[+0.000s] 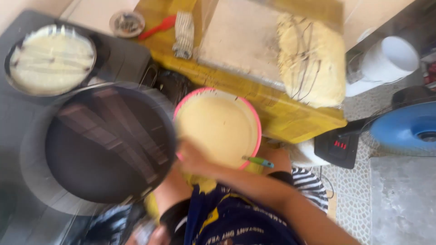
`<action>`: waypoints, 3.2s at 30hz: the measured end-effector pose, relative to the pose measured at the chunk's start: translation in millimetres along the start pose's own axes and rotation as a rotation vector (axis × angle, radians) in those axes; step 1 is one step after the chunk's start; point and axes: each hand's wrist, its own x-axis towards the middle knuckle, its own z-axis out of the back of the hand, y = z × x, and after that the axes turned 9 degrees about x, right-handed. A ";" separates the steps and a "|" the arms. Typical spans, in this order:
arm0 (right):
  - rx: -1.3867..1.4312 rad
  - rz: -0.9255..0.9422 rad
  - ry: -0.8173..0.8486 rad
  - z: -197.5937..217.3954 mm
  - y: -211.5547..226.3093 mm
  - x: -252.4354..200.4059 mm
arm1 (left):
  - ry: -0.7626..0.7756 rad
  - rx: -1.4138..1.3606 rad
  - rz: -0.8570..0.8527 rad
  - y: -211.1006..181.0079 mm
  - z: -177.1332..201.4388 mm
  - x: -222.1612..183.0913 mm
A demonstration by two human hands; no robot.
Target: Cooking multiple crepe layers by pouring batter into pans, spreading it, and stacking the finished layers.
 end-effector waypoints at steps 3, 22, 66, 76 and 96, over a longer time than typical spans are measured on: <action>-0.808 -1.030 0.094 5.7 -284.6 -274.1 | -0.037 0.022 0.031 -18.3 -17.2 -5.6; -1.575 -0.499 0.365 243.6 -29.0 -215.7 | 0.046 0.645 -0.138 -31.3 -65.6 110.3; -1.555 -0.224 -0.166 198.4 132.0 -178.1 | 0.472 -0.585 -0.189 -63.5 -160.2 115.4; -1.291 -0.647 -0.210 202.0 89.1 -167.2 | 0.726 -0.244 0.225 -141.7 -96.1 91.6; -1.907 -0.222 -0.250 243.1 113.0 -163.0 | 0.647 -0.600 -0.130 -31.5 -201.1 76.2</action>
